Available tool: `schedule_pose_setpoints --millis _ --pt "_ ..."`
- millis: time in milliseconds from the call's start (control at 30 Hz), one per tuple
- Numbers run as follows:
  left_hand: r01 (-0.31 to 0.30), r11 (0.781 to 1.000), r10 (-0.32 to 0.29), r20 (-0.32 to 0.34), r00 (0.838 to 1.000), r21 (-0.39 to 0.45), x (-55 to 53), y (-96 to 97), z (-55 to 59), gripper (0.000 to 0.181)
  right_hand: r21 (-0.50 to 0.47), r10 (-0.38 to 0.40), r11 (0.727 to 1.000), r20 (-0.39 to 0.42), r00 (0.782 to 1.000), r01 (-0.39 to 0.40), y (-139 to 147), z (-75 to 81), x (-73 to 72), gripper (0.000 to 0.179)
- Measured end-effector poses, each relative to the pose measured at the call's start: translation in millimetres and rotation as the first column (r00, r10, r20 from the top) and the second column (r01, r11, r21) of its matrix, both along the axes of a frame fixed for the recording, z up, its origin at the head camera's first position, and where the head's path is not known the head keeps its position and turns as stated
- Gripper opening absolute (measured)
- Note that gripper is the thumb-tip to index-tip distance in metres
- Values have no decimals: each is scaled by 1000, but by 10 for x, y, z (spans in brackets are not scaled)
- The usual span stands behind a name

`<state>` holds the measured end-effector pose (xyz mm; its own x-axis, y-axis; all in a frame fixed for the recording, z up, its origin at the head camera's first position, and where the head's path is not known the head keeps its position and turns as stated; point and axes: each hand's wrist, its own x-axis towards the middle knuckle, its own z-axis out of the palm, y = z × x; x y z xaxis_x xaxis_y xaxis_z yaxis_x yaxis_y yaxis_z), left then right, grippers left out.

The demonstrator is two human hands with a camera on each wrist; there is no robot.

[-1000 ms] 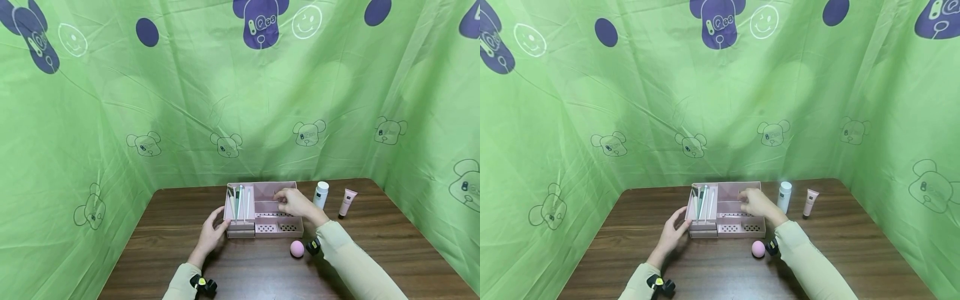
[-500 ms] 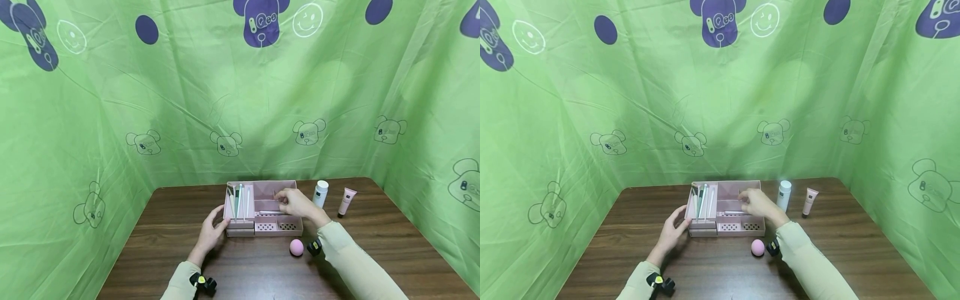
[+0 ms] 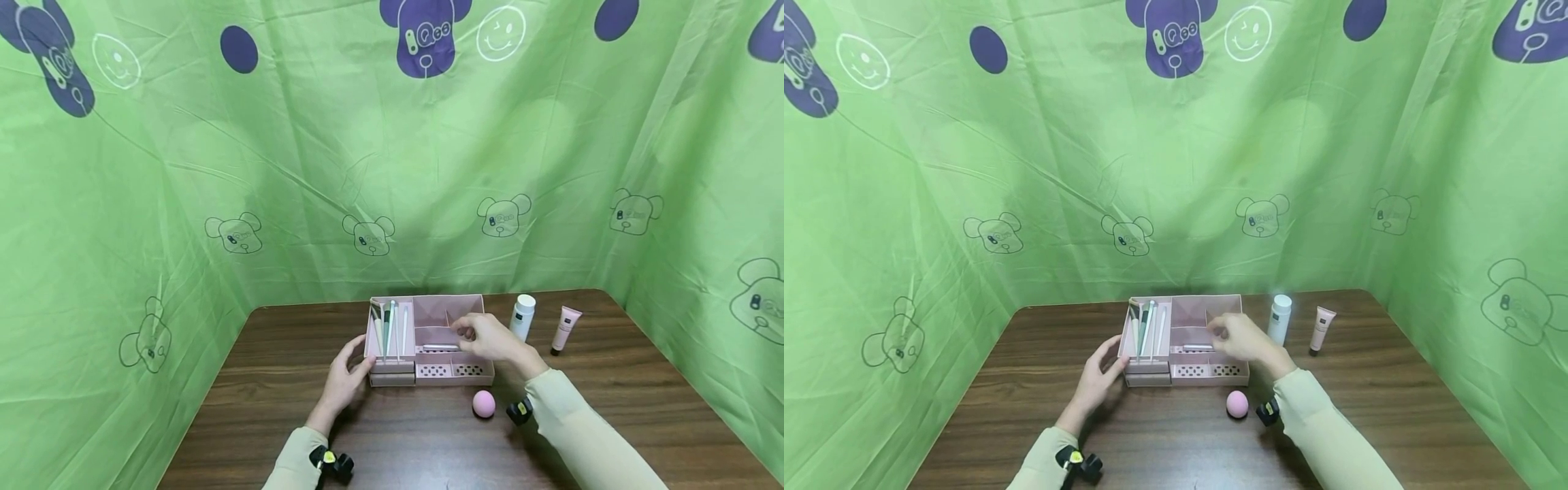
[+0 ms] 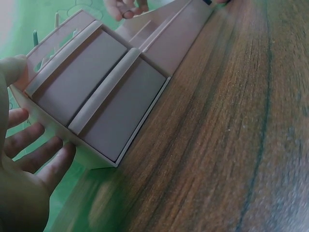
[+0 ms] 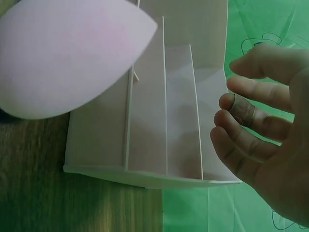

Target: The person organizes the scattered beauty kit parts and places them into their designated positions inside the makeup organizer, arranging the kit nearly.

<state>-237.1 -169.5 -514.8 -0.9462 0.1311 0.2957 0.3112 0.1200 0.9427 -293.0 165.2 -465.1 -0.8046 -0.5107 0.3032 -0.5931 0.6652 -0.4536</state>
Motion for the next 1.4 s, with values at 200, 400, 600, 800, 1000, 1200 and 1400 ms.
schedule_pose_setpoints --millis 200,400,600,800,1000,1200,1400 --pt "-5 1000 5 -11 1000 -6 -4 0 -16 54 -24 11 1000 23 1000 -10 38 0 55 31" --pt "-14 1000 14 -4 1000 -9 3 5 -2 54 -34 8 999 36 999 -7 91 -29 93 29" --pt "-17 1000 17 2 1000 -14 8 3 -7 54 -50 13 999 7 1000 -13 129 -65 127 25" --pt "-11 1000 11 4 1000 -7 6 2 1 54 -44 15 999 10 1000 -15 153 -56 190 23" --pt "-2 1000 2 5 1000 9 6 2 -2 54 -61 19 998 18 1000 -18 189 -99 252 21" --pt "4 1000 -4 1 1000 13 3 0 -11 55 -66 26 998 14 1000 -25 228 -151 308 23" --pt "-3 1000 3 -8 1000 6 -5 -3 -24 54 -71 38 997 37 999 -35 252 -194 371 24"
